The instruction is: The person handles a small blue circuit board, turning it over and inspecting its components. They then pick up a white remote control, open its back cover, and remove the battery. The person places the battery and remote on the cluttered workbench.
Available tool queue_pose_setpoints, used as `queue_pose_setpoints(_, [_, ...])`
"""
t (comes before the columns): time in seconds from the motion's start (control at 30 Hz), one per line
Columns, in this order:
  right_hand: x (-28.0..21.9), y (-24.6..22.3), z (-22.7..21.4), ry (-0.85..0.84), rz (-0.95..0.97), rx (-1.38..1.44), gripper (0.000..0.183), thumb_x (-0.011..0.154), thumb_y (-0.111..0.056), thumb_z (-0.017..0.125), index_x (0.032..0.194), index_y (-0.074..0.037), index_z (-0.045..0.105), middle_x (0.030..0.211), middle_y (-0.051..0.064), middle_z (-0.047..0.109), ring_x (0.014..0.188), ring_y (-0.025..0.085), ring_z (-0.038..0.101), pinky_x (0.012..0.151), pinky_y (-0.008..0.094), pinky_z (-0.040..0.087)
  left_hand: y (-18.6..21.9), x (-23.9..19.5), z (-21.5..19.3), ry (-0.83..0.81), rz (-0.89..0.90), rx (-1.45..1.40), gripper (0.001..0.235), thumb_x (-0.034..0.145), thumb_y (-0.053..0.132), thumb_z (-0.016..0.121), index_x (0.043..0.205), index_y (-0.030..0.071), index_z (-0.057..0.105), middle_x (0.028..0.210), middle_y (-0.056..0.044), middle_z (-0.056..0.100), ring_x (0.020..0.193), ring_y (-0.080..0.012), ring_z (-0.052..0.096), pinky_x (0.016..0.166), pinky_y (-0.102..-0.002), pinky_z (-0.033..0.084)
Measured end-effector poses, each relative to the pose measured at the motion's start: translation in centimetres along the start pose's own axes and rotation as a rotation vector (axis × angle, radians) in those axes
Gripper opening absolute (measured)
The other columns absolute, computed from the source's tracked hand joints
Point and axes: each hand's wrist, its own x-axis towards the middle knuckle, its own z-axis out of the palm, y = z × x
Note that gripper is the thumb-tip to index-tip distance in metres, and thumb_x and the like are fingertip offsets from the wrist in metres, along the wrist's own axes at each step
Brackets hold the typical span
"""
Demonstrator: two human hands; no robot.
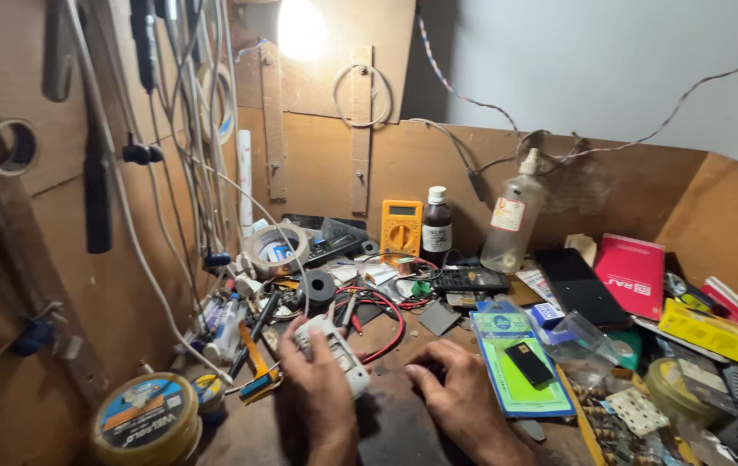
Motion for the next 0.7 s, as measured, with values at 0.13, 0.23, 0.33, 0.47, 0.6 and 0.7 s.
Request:
queue_pose_setpoints(0.13, [0.6, -2.2, 0.2, -0.173, 0.029, 0.095, 0.015, 0.080, -0.016, 0.076, 0.091, -0.005, 0.078, 0.087, 0.007, 0.076, 0.077, 0.020, 0.076, 0.070, 0.034, 0.059, -0.5, -0.7, -0.4, -0.036, 0.231, 0.276, 0.036, 0.098, 0.023, 0.049, 0.131, 0.010, 0.053, 0.098, -0.013, 0.073, 0.056, -0.0225, 0.075, 0.050, -0.034, 0.059])
queue_pose_setpoints(0.23, [1.0, -2.5, 1.0, -0.193, 0.043, 0.090, 0.017, 0.079, -0.016, 0.078, 0.092, -0.006, 0.080, 0.087, 0.008, 0.076, 0.078, 0.020, 0.075, 0.071, 0.034, 0.057, -0.8, 0.1, -0.5, -0.013, 0.194, 0.195, 0.034, 0.097, 0.020, 0.050, 0.129, 0.009, 0.054, 0.093, -0.016, 0.074, 0.055, -0.0244, 0.073, 0.049, -0.036, 0.058])
queue_pose_setpoints(0.33, [1.4, -0.9, 2.0, -0.108, 0.051, 0.108, 0.016, 0.079, -0.017, 0.080, 0.087, -0.004, 0.079, 0.081, 0.011, 0.075, 0.073, 0.022, 0.074, 0.068, 0.035, 0.057, -1.7, 0.4, -0.2, 0.000, 0.239, 0.123, 0.032, 0.099, 0.019, 0.050, 0.129, 0.007, 0.053, 0.091, -0.017, 0.074, 0.057, -0.0231, 0.071, 0.049, -0.035, 0.059])
queue_pose_setpoints(0.47, [3.0, 1.5, 3.2, 0.079, 0.209, 0.107, 0.015, 0.082, -0.017, 0.076, 0.090, -0.005, 0.077, 0.078, 0.009, 0.079, 0.070, 0.020, 0.077, 0.067, 0.034, 0.058, -1.3, 0.9, 0.0, 0.004, 0.129, 0.064, 0.033, 0.099, 0.021, 0.052, 0.129, 0.009, 0.051, 0.090, -0.018, 0.073, 0.054, -0.0255, 0.067, 0.046, -0.037, 0.056])
queue_pose_setpoints(0.6, [3.5, 2.9, 3.7, 0.041, 0.153, 0.041, 0.016, 0.079, -0.018, 0.078, 0.087, -0.005, 0.078, 0.081, 0.010, 0.079, 0.072, 0.020, 0.077, 0.068, 0.034, 0.059, -1.6, 0.2, 0.0, 0.001, 0.155, 0.188, 0.033, 0.098, 0.019, 0.050, 0.128, 0.007, 0.053, 0.091, -0.018, 0.072, 0.054, -0.0238, 0.072, 0.046, -0.037, 0.058])
queue_pose_setpoints(0.7, [3.8, 2.6, 4.3, 0.028, 0.105, -0.035, 0.024, 0.072, -0.023, 0.085, 0.082, -0.003, 0.077, 0.080, 0.013, 0.076, 0.076, 0.026, 0.075, 0.071, 0.039, 0.058, -1.8, 0.6, 0.0, -0.002, 0.192, 0.188, 0.034, 0.097, 0.020, 0.052, 0.128, 0.007, 0.054, 0.093, -0.018, 0.073, 0.056, -0.0244, 0.072, 0.049, -0.035, 0.059])
